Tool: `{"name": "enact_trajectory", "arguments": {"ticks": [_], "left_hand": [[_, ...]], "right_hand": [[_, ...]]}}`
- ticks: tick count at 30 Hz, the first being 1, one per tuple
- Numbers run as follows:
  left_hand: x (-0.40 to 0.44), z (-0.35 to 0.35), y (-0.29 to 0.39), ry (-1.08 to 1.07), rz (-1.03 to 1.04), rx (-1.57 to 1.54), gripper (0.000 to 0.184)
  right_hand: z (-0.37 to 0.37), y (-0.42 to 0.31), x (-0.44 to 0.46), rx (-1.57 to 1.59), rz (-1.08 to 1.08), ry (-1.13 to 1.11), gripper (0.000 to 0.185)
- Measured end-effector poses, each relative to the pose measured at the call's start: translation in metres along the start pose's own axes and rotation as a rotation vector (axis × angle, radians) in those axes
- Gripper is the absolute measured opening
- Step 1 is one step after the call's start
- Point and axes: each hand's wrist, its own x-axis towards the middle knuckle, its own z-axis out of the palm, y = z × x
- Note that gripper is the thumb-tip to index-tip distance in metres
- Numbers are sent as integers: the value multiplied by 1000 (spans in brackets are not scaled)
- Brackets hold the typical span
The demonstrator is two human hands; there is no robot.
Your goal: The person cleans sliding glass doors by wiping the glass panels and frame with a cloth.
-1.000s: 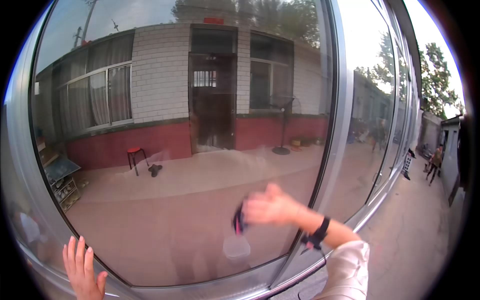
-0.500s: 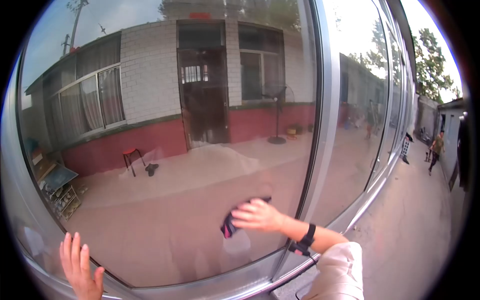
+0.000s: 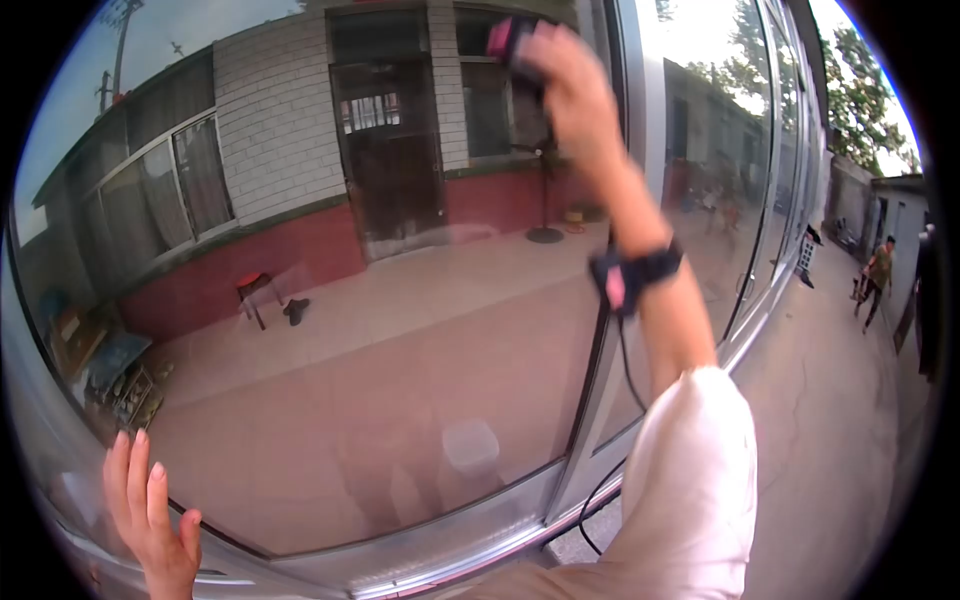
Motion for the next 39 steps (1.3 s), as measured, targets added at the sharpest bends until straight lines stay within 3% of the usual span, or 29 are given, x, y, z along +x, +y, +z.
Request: {"name": "enact_trajectory", "arguments": {"ticks": [4, 7, 10, 13, 16, 19, 21, 23, 24, 27, 31, 34, 35, 37, 39], "left_hand": [[-35, 16, -7, -36, -173, 47, 46], [-49, 12, -12, -81, -247, 115, 45], [-47, 5, -18, -88, -229, 128, 47], [-30, -2, -20, 11, -85, -31, 49], [-23, -3, -12, -23, -36, -101, 52], [-36, 1, -11, 2, -12, -146, 56], [-48, 3, -19, -43, -97, -130, 58], [-32, 7, -24, 8, -15, -133, 53], [-42, 10, -30, 1, -68, -147, 54], [-62, 17, -47, 25, -138, -147, 57], [-85, 19, -81, 112, -184, -169, 62], [-110, 3, -110, -30, -190, -140, 62], [-118, 4, -124, -23, -184, -146, 62], [-124, 8, -146, 130, -64, -296, 55], [-134, -3, -166, 96, -43, -290, 52]], "right_hand": [[-33, -171, -200, 88, 105, -299, 41], [-60, -265, -305, 124, 418, -368, 39], [-41, -231, -259, 56, 424, -256, 35], [-15, -140, -135, -89, 333, -76, 37], [-1, -69, -38, -215, 391, 77, 41], [0, -9, -17, -110, 439, 157, 41], [-6, -25, -43, -157, 533, 157, 42], [-10, -81, -123, -208, 548, 145, 43], [-13, -106, -157, -236, 638, 147, 42], [-24, -201, -251, -321, 1005, 124, 46], [-18, -320, -337, -421, 1730, 248, 55], [3, -387, -348, -467, 2015, 484, 42], [11, -394, -341, -475, 2011, 492, 42], [24, -372, -288, -106, 1965, 700, 37], [37, -316, -196, -161, 1579, 521, 42]]}}
